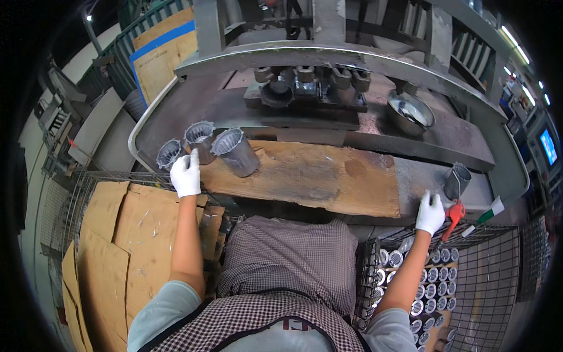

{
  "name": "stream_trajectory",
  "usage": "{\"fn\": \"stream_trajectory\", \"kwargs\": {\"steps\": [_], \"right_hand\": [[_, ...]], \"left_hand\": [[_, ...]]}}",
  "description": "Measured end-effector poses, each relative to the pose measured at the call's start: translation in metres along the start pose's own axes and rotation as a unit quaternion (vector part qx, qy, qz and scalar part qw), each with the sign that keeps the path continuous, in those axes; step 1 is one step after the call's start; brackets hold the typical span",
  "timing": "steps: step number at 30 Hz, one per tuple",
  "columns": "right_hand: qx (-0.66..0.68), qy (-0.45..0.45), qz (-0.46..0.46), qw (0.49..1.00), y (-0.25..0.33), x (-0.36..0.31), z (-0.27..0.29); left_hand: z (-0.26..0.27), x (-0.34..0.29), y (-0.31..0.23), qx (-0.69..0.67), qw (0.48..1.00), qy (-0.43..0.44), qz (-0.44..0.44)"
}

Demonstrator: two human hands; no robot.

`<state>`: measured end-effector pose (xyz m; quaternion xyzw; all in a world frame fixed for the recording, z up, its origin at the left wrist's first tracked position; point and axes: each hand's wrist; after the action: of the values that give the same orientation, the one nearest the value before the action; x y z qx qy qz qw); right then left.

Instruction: The person deburrs cylindrical metal parts using a deburring tool, then organizes them with an air blower.

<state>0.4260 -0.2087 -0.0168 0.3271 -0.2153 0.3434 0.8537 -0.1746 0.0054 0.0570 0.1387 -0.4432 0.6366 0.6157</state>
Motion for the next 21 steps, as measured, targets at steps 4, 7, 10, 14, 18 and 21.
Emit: {"fn": "stream_trajectory", "kwargs": {"steps": [4,7,10,14,18,21], "right_hand": [[-0.009,0.016,0.004,1.000,0.002,-0.001,0.005],[-0.016,0.021,0.004,1.000,0.004,-0.002,0.005],[0.006,0.004,-0.015,1.000,0.009,-0.003,0.008],[-0.002,0.006,-0.016,1.000,0.006,-0.002,0.006],[0.006,0.014,-0.012,1.000,0.006,-0.002,0.006],[0.017,0.006,-0.004,1.000,0.006,-0.004,0.006]], "left_hand": [[-0.005,-0.002,0.006,0.022,1.000,0.009,0.018],[-0.008,-0.005,0.004,0.009,1.000,-0.010,0.019],[-0.011,-0.006,0.002,-0.014,0.998,-0.046,0.035],[-0.011,-0.004,-0.003,-0.002,0.997,-0.074,0.020],[-0.012,-0.004,-0.001,0.013,0.997,-0.082,-0.001],[-0.012,-0.004,-0.001,0.007,0.996,-0.089,-0.005]]}}
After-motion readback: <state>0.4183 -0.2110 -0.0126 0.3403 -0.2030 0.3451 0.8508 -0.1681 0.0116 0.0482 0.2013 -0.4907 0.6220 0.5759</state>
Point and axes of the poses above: each hand's wrist, its own x-axis towards the middle knuckle, its own z-axis out of the back of the hand, y = z × x, and after that the axes turned 2 degrees about z, right-handed
